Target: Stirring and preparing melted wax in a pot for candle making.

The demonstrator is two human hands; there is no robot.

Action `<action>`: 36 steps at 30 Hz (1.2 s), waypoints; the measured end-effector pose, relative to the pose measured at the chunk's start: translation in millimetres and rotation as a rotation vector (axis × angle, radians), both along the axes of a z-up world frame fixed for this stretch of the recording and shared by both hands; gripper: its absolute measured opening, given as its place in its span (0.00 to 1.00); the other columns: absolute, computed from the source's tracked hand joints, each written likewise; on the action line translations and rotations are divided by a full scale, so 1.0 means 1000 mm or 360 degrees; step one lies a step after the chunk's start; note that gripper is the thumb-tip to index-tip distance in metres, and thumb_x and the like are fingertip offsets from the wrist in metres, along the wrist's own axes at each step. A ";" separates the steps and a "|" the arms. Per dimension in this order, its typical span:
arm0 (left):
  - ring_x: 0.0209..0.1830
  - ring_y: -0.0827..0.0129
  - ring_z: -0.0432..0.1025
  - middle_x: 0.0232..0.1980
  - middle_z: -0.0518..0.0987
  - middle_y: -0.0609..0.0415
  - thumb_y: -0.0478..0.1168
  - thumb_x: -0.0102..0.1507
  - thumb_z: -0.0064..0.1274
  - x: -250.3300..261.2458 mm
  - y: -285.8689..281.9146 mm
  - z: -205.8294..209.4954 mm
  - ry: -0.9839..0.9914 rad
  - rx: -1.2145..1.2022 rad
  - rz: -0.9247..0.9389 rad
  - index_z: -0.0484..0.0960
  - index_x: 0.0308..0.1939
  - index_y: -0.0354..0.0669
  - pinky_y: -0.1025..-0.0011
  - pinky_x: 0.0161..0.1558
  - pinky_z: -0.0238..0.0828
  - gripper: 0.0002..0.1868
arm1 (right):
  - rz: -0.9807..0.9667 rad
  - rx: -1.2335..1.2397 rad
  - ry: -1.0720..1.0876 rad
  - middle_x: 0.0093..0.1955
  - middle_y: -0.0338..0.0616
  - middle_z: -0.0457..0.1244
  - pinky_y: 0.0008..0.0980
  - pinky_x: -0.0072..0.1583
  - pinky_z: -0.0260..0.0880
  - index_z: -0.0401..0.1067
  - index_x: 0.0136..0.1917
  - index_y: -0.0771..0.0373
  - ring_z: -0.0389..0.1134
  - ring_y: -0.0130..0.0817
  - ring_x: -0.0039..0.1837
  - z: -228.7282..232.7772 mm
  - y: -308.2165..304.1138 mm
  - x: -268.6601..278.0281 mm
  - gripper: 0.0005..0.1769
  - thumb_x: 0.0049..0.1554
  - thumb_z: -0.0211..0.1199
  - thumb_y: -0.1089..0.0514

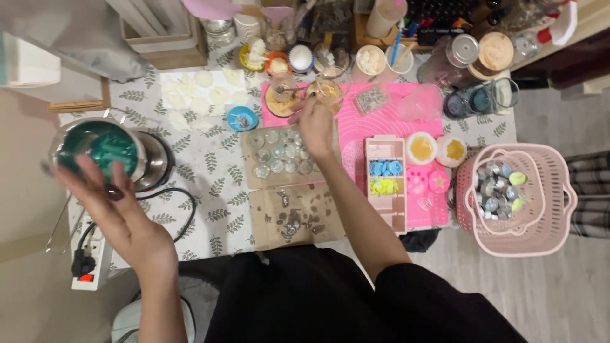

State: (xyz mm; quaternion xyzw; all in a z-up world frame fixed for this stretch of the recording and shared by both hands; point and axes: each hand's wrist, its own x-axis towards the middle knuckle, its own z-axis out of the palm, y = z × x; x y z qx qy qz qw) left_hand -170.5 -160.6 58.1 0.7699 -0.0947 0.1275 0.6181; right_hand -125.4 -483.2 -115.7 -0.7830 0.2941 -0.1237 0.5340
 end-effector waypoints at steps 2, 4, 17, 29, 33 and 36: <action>0.86 0.62 0.50 0.86 0.45 0.42 0.27 0.83 0.31 -0.003 0.019 -0.006 -0.0011 -0.0067 -0.0015 0.35 0.83 0.43 0.62 0.84 0.48 0.30 | -0.0041 -0.0110 -0.0190 0.34 0.44 0.71 0.32 0.45 0.74 0.71 0.57 0.73 0.75 0.32 0.38 0.000 0.001 0.007 0.19 0.69 0.46 0.56; 0.85 0.62 0.50 0.87 0.42 0.42 0.25 0.83 0.35 -0.008 0.025 -0.005 -0.0009 -0.0148 -0.0041 0.27 0.84 0.44 0.64 0.84 0.47 0.37 | -0.0090 -0.0230 -0.0370 0.37 0.47 0.71 0.34 0.43 0.74 0.62 0.65 0.77 0.74 0.33 0.39 0.016 0.006 0.011 0.20 0.65 0.50 0.59; 0.62 0.66 0.67 0.73 0.65 0.42 0.28 0.76 0.43 -0.018 0.036 0.013 0.0084 -0.0063 0.0501 0.46 0.81 0.40 0.67 0.69 0.68 0.33 | 0.0027 -0.0096 -0.0309 0.39 0.44 0.66 0.34 0.42 0.71 0.71 0.54 0.71 0.69 0.29 0.39 -0.026 -0.013 0.045 0.17 0.69 0.45 0.58; 0.74 0.37 0.54 0.71 0.67 0.33 0.47 0.58 0.69 0.025 0.171 -0.065 0.0170 0.1709 0.0377 0.65 0.70 0.27 0.44 0.74 0.48 0.44 | 0.1019 0.0212 -0.0402 0.47 0.43 0.66 0.26 0.45 0.72 0.73 0.65 0.63 0.69 0.26 0.41 0.152 0.189 0.020 0.17 0.68 0.50 0.60; 0.59 0.42 0.70 0.57 0.79 0.40 0.51 0.55 0.67 0.067 0.184 -0.067 0.0546 0.1839 0.0226 0.76 0.63 0.36 0.47 0.58 0.65 0.37 | 0.1177 -0.0350 -0.0599 0.48 0.53 0.69 0.41 0.54 0.73 0.77 0.59 0.64 0.73 0.47 0.50 0.110 0.246 0.066 0.13 0.64 0.56 0.63; 0.47 0.47 0.78 0.46 0.84 0.44 0.50 0.58 0.64 0.075 0.196 -0.071 0.0832 0.1814 0.0070 0.82 0.54 0.44 0.51 0.47 0.74 0.24 | 0.1122 -0.0784 -0.0589 0.53 0.58 0.67 0.47 0.58 0.71 0.74 0.56 0.68 0.71 0.56 0.55 0.098 0.270 0.083 0.10 0.65 0.55 0.64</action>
